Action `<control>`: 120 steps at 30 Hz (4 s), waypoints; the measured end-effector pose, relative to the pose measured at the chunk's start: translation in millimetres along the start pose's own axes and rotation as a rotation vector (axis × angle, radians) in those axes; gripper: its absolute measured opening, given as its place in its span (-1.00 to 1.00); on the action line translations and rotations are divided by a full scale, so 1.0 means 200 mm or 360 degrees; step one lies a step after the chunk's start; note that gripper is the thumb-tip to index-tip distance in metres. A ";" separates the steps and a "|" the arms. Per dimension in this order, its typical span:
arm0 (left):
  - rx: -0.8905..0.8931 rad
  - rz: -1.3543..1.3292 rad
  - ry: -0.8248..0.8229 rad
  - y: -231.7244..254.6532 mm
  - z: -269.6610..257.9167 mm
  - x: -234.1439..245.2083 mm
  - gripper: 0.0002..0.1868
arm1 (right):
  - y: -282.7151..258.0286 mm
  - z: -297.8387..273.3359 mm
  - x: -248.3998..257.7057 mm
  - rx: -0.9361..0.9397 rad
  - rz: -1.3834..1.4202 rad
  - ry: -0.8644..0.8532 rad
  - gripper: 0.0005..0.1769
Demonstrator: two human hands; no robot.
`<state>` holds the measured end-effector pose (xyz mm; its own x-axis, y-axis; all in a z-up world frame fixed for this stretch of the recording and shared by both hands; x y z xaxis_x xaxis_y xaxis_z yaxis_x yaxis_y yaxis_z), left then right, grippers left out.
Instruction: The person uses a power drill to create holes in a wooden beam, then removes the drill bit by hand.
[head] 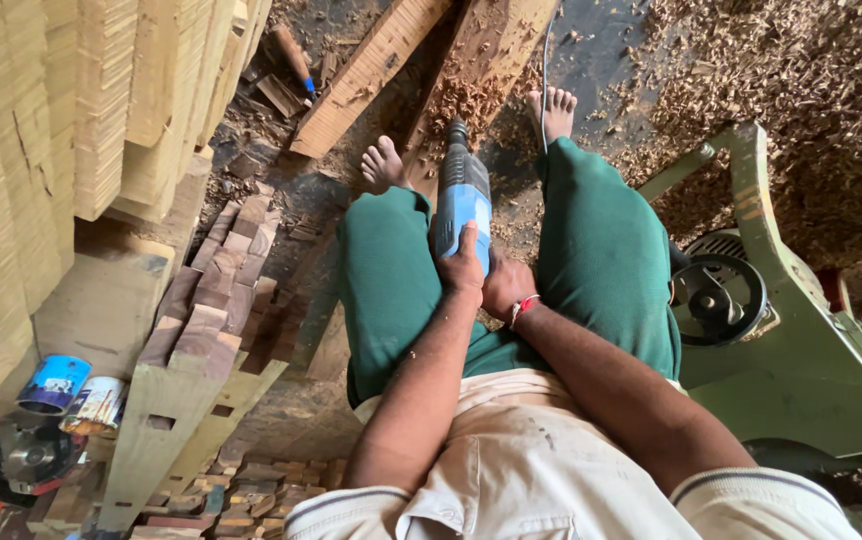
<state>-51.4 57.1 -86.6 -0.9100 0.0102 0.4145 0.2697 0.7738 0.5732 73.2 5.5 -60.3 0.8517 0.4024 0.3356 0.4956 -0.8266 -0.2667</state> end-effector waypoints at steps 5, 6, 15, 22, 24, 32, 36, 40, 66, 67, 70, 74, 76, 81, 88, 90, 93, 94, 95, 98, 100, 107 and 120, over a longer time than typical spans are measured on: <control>-0.0066 0.0070 0.0047 -0.01 -0.01 -0.01 -0.25 | 0.02 0.00 0.01 -0.0055 -0.0034 -0.0047 -0.60; -0.0100 0.0095 0.0055 -0.01 -0.01 -0.01 -0.26 | 0.03 0.00 0.01 -0.0059 -0.0042 -0.0053 -0.61; 0.0729 -0.0336 0.0092 -0.34 -0.02 -0.05 -0.10 | 0.15 0.10 -0.30 0.0297 -0.0481 -0.0110 -0.32; 0.0718 -0.0447 -0.0112 -0.06 0.00 -0.14 -0.29 | -0.07 0.02 0.06 0.0292 0.0310 0.0035 -0.51; 0.0430 -0.0209 0.0042 0.07 0.02 -0.08 -0.25 | -0.07 0.03 0.12 0.0126 0.0240 -0.0057 -0.50; 0.0066 -0.0149 -0.0105 0.43 -0.04 -0.08 -0.21 | -0.15 -0.18 0.34 -0.0044 0.0183 -0.0181 -0.48; 0.0391 -0.0281 -0.0432 0.61 -0.32 -0.05 -0.22 | -0.23 -0.41 0.54 0.0194 0.0129 0.0026 -0.44; 0.0303 -0.0196 -0.0486 1.06 -0.53 0.00 -0.26 | -0.12 -0.53 0.91 -0.0128 0.0633 0.0127 -0.52; 0.0050 -0.0593 -0.0176 1.80 -0.99 0.36 -0.46 | 0.69 -0.51 2.39 -0.0124 0.2540 0.0482 -0.58; 0.0015 -0.0610 -0.0165 1.79 -0.97 0.40 -0.47 | 0.67 -0.54 2.41 -0.0052 0.2355 0.0430 -0.55; -0.0083 -0.0694 -0.0160 1.58 -0.93 0.50 -0.49 | 0.63 -0.69 2.49 0.0055 0.1760 0.0375 -0.48; -0.0384 -0.0801 -0.0259 1.43 -0.91 0.62 -0.51 | 0.47 -1.15 2.55 0.0266 0.0932 0.0375 -0.35; -0.0428 -0.0786 -0.0369 1.55 -0.86 0.57 -0.53 | 0.38 -1.43 2.58 0.0518 0.0647 0.0264 -0.34; 0.0205 -0.1057 -0.1072 1.80 -1.27 -0.01 -0.04 | 0.35 -1.82 2.60 0.1138 0.0571 0.0074 -0.45; -0.0028 -0.1774 -0.0971 2.17 -1.66 -0.09 -0.34 | 0.31 -1.66 2.60 0.1628 0.0975 -0.1077 0.04; -0.0078 -0.1649 -0.0888 2.12 -1.73 -0.09 -0.36 | 0.28 -1.51 2.58 0.1115 0.1218 -0.1378 0.27; -0.0534 -0.1374 -0.0985 2.23 -1.88 -0.10 -0.33 | 0.15 -1.33 2.51 0.0773 0.1070 -0.1129 0.48; -0.0604 -0.1303 -0.1017 2.26 -1.93 -0.10 -0.30 | 0.09 -1.30 2.46 0.0780 0.0838 -0.1035 0.45; -0.0674 -0.1230 -0.1047 2.30 -1.98 -0.10 -0.27 | 0.05 -1.30 2.41 0.0785 0.0608 -0.0937 0.42; -0.0780 -0.1289 -0.1153 2.46 -2.08 -0.02 -0.10 | -0.10 -1.49 2.35 0.1067 0.0734 -0.1146 0.42; -0.0899 -0.1426 -0.1131 2.59 -2.11 0.09 0.03 | -0.14 -1.55 2.33 0.1116 0.0830 -0.1273 0.40; -0.1248 -0.1473 -0.0851 2.86 -2.12 0.49 0.18 | -0.14 -1.58 2.40 0.1362 0.0615 -0.1032 0.36; -0.1054 -0.1670 -0.0504 2.79 -2.12 0.41 -0.07 | -0.31 -1.80 2.38 0.1425 0.0453 -0.1046 0.42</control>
<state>158.8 221.4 567.7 -0.7911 -0.1904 -0.5813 -0.5982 0.0422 0.8002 387.3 106.3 441.4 0.7460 0.5912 -0.3065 -0.0105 -0.4498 -0.8931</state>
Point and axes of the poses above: each hand's wrist, its own z-axis towards the middle knuckle, its own x-axis out of the back of the hand, y = z × x, the point moved 10 cm from there along z, towards the middle knuckle, and after that the axes turned 3 degrees about -x, right-handed, at the moved point
